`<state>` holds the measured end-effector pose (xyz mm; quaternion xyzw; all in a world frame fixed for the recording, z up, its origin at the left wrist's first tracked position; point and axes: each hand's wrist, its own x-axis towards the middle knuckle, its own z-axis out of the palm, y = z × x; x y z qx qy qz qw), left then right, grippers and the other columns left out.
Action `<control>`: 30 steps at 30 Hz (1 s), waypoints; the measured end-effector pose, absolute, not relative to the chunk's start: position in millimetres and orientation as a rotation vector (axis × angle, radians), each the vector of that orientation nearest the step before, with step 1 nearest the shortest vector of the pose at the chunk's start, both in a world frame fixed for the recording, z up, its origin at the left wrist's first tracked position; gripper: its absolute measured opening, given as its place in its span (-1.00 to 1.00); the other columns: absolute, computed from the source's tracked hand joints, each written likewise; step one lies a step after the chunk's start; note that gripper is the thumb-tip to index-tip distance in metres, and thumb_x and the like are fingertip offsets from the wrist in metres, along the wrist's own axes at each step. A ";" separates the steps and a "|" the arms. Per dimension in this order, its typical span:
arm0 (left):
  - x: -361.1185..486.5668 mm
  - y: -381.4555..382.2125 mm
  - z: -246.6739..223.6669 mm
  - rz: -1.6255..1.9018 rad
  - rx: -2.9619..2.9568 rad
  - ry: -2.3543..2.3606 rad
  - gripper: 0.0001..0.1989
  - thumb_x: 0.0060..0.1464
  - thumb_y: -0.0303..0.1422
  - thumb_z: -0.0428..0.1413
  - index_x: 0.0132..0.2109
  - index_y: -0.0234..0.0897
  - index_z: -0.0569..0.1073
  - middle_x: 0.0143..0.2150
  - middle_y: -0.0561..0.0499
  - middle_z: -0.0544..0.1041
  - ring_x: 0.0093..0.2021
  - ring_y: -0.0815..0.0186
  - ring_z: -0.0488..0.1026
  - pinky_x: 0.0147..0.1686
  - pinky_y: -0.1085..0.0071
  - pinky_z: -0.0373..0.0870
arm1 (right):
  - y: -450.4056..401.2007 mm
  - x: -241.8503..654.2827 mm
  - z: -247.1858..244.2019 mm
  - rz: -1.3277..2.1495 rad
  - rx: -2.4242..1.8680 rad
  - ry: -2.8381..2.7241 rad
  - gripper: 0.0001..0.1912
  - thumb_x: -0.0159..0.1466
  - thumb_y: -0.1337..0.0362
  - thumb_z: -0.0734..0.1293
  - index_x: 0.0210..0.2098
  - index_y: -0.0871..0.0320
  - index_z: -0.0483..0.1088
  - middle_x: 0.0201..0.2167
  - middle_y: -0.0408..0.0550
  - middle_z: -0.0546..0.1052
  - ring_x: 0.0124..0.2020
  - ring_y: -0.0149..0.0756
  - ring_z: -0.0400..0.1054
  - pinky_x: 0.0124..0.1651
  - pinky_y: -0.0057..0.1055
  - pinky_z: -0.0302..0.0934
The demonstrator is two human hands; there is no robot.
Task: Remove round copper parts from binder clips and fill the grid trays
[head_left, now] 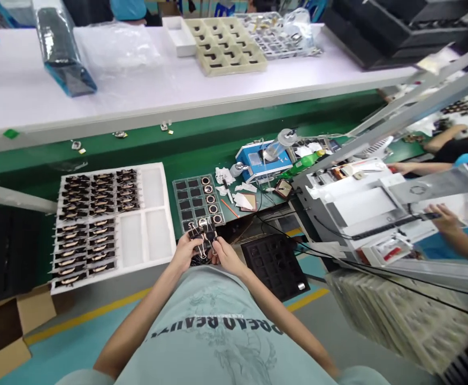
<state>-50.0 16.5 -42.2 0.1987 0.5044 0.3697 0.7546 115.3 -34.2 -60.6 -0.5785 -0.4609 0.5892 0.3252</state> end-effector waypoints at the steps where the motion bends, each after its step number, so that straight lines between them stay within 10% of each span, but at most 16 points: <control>1: -43.7 18.3 -42.1 0.790 0.447 1.110 -0.48 -0.31 -0.36 0.41 -0.10 -0.26 0.54 -0.19 -0.05 0.62 -0.31 0.24 0.55 -0.34 0.36 0.47 | -35.4 119.3 -59.4 1.533 -1.527 -1.215 -0.51 0.33 -0.28 0.12 -0.31 0.03 0.15 -0.49 -0.17 0.48 -0.59 -0.35 0.33 -0.49 -0.38 0.21; 17: -10.6 23.4 -45.5 0.870 0.438 1.175 -0.56 -0.40 -0.29 0.49 -0.28 -0.34 0.61 -0.27 -0.11 0.65 -0.31 0.22 0.55 -0.24 0.33 0.44 | -45.7 136.8 -59.5 1.799 -1.373 -0.937 -0.50 0.13 -0.07 0.45 -0.10 0.09 0.31 -0.28 -0.09 0.53 -0.33 -0.30 0.46 -0.38 -0.42 0.34; 30: 6.5 5.8 -71.2 0.717 0.355 1.172 -0.56 -0.42 -0.28 0.50 -0.33 -0.36 0.59 -0.33 -0.11 0.64 -0.31 0.23 0.55 -0.23 0.32 0.46 | -62.9 136.7 -82.7 1.606 -1.707 -1.285 -0.55 0.23 -0.02 0.37 -0.58 0.21 0.43 -0.67 -0.14 0.41 -0.60 -0.42 0.24 -0.50 -0.50 0.07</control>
